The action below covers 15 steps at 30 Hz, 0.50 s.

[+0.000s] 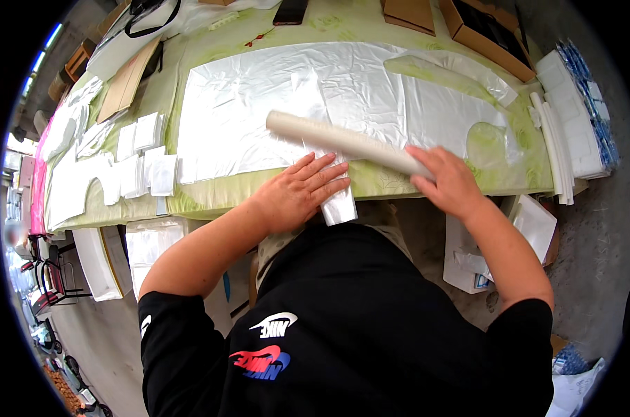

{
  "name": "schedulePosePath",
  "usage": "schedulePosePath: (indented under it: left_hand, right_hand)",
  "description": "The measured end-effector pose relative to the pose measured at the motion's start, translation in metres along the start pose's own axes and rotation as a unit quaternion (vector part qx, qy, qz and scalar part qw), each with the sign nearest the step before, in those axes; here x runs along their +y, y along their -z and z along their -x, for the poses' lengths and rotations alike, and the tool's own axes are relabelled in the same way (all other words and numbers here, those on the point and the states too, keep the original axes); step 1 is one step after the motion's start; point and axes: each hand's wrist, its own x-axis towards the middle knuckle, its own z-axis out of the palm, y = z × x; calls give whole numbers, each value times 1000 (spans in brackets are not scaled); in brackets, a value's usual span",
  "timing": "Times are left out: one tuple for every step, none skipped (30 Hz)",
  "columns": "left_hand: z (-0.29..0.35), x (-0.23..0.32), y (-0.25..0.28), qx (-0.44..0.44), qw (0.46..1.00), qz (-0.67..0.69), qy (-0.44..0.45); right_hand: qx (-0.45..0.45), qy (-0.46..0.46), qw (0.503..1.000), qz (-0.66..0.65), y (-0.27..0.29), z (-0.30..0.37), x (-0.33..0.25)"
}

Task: The person repeatedly wraps small white rectangular items in clear plastic film on a table. They unroll the film, place an item on it, fold the film around the item, and set the wrapped item aside. The process is repeated multiple times.

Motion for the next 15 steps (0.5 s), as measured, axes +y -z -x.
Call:
schedulePosePath:
  left_hand:
    - [0,0,0,6,1000,8,4]
    - [-1,1,2,11,1000,16,7]
    - [-1,1,3,16,1000,25,9]
    - [-2,2,4,20,999,29,12]
    - [-3,3,5,23,999,33,13]
    - [-3,3,5,28,999,38,18]
    - [-2,3,3,33,999,42,13]
    - [-2,3,-1,38,998,45,7]
    - [1,5,-4,40,998,51,3]
    - [3,5,-5,42,998,56,1]
    - [5,5,-5,44,997,60,-1]
    - [5,7,-5,47,997,65,-5]
    - [4,8,-6,46,997,64,-6]
    - [1,6,-6,46,997,63,-6]
    - [0,7,-8,44,997,65,-7]
  right_hand:
    - [-10,-39,999,2,-1,-12,3]
    - [16,-54,998,9,-4,-25,12]
    - [43,-70,997,15,-9,-36,21]
    - [70,-84,994,22,-14,-43,26]
    - [82,-88,992,33,-16,-45,28]
    - [93,-89,991,43,-17,-48,30]
    - [104,-91,989,53,-17,-50,31]
    - [87,-58,994,31,-15,-47,30]
    - [69,-28,997,6,-11,-41,23]
    - [50,3,999,-19,-10,-37,19]
    - [30,6,999,-12,-11,-38,18]
    - [10,8,1000,-2,-11,-37,18]
    - [-10,10,1000,7,-10,-36,19]
    - [6,-11,1000,25,-9,-39,22]
    - [20,-34,998,41,-8,-42,27]
